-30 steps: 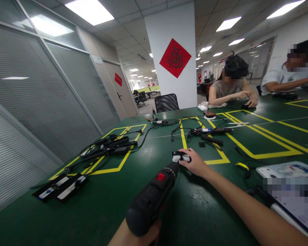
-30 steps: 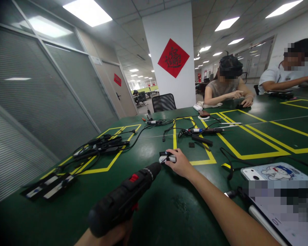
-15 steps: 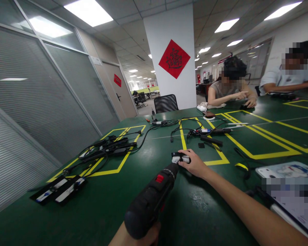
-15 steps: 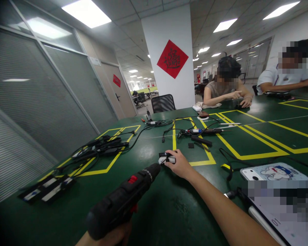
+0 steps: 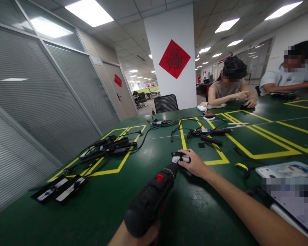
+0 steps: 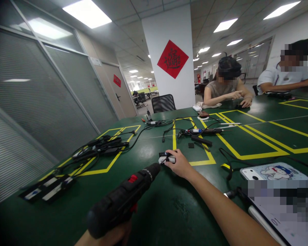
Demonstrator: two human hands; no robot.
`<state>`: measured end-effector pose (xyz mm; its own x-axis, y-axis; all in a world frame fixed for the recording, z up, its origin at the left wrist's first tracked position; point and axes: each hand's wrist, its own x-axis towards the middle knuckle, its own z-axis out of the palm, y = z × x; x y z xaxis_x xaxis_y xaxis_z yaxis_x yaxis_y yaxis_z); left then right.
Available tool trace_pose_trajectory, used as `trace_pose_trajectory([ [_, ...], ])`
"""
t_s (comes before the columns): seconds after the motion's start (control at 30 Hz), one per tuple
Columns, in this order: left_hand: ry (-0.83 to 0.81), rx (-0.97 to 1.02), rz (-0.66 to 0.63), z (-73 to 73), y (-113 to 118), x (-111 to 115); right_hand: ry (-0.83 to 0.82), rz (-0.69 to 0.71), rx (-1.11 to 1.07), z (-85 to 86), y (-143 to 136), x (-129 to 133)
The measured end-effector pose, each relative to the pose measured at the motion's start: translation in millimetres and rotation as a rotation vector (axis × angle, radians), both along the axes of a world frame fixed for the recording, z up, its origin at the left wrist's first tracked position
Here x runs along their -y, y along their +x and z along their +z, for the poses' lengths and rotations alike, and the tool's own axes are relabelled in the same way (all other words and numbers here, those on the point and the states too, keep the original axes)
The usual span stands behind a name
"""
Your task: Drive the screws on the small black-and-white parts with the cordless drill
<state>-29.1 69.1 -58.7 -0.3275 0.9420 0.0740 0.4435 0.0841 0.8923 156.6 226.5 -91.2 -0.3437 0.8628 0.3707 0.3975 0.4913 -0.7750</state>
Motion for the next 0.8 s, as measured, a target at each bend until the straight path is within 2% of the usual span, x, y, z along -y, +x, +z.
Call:
trace_pose_trajectory([
  [0.13,0.015,-0.006,-0.013,1.6,3,0,0.007,0.005,0.003,-0.1,1,-1],
  [0.37,0.014,-0.059,-0.099,26.3,11,12,0.022,0.009,-0.007,-1.4,1,-1],
  [0.47,0.027,-0.094,-0.123,32.4,12,11,0.018,0.009,-0.012,-1.1,1,-1],
  [0.67,0.019,-0.105,-0.081,27.3,8,7,-0.001,0.001,-0.001,-0.1,0,0],
  [0.8,-0.008,-0.033,-0.046,20.9,8,7,-0.002,-0.001,-0.008,0.3,0,1],
])
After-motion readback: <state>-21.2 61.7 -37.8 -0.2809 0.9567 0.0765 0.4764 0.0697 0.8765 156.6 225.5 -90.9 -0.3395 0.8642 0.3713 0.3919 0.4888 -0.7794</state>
